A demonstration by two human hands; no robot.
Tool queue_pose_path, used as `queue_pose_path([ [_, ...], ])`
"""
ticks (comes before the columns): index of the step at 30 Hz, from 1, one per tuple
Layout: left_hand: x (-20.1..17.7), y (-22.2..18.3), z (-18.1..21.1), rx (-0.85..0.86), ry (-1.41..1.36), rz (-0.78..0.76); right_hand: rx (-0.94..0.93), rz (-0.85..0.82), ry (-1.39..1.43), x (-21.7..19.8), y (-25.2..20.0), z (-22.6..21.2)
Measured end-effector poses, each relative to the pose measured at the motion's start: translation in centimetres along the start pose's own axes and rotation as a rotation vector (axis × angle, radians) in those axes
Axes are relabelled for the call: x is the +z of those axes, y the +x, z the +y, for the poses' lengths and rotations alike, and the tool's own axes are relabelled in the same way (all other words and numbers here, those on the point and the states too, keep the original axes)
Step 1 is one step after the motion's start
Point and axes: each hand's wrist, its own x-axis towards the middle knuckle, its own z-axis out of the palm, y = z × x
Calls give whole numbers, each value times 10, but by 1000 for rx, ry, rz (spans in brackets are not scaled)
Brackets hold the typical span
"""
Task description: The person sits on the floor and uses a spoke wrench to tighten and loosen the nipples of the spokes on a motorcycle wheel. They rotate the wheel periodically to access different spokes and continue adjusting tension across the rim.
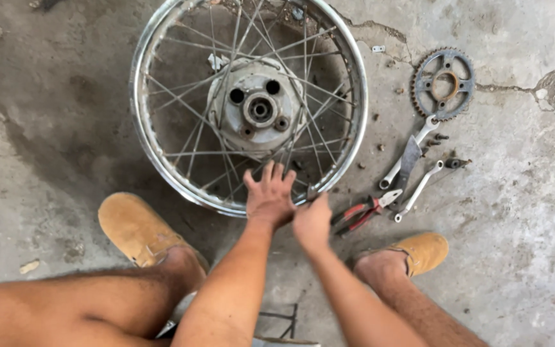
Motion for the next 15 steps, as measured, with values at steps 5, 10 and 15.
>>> queue_pose_path([
  [5,-8,-4,2,13,-22,3,4,11,2,-2,4,1],
  [10,-18,-12,10,-14,-59,25,-108,-243,-390,-39,33,4],
  [15,-30,-12,19,-49,-118,65,-144,-353,-473,-80,97,-13],
])
